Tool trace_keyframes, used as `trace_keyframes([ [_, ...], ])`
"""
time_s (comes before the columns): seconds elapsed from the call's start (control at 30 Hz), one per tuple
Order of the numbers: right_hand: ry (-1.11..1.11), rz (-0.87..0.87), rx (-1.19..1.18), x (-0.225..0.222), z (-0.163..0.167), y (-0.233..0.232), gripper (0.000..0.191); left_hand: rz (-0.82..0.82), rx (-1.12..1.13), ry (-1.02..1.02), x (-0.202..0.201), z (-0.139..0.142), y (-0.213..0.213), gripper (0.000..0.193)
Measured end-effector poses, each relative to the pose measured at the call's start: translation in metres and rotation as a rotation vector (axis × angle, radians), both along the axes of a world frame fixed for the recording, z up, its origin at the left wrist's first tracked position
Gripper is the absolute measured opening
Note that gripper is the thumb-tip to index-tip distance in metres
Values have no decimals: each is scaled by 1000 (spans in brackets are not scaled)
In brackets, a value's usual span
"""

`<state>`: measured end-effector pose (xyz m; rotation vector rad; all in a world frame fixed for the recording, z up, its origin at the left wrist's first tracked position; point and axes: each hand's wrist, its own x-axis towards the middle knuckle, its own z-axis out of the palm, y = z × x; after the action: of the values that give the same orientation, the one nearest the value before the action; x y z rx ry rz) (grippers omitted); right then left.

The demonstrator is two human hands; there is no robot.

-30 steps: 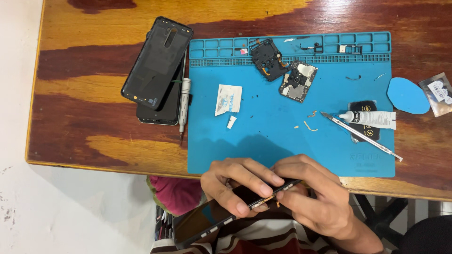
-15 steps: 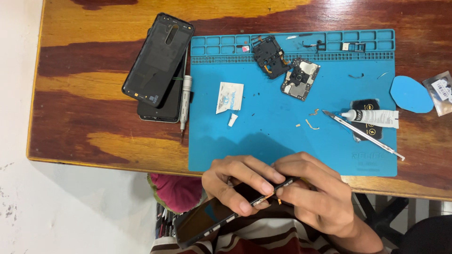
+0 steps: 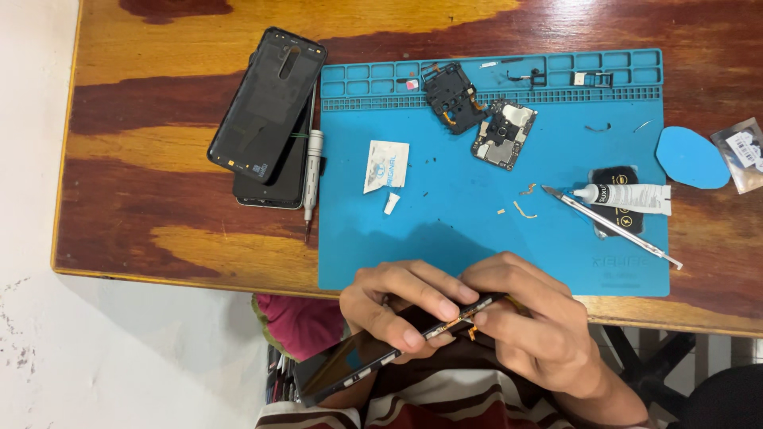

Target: The person works on a disassembled smartphone on a blue mat. They use a precision knife to remove old adhesive, apply fresh adhesive from a tube, and press down internal components and ribbons. The person then reattaches a small metal bracket and aligns internal parts.

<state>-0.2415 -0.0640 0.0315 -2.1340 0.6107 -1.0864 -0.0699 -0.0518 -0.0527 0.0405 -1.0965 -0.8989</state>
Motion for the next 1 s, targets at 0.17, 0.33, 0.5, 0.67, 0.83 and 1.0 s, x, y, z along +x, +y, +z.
trace_keyframes([
  [0.17, -23, 18, 4, 0, 1, 0, 38, 28, -9, -20, -1, -1, -1, 42],
  [0.33, -57, 15, 31, 1, 1, 1, 41, 27, 10, -38, 0, -2, 1, 44],
  [0.5, -90, 23, 26, 4, -2, 0, 43, 27, 41, -20, 1, -2, 3, 45],
  [0.67, -7, 36, 2, 2, -2, -1, 44, 28, 77, -77, 5, 1, 6, 43],
  [0.83, 4, 67, -39, 3, 1, -4, 42, -1, 77, -53, 4, 0, 6, 40],
  [1.0, -1, 64, 13, 4, 6, -3, 37, -8, 75, -50, 4, -1, 5, 38],
])
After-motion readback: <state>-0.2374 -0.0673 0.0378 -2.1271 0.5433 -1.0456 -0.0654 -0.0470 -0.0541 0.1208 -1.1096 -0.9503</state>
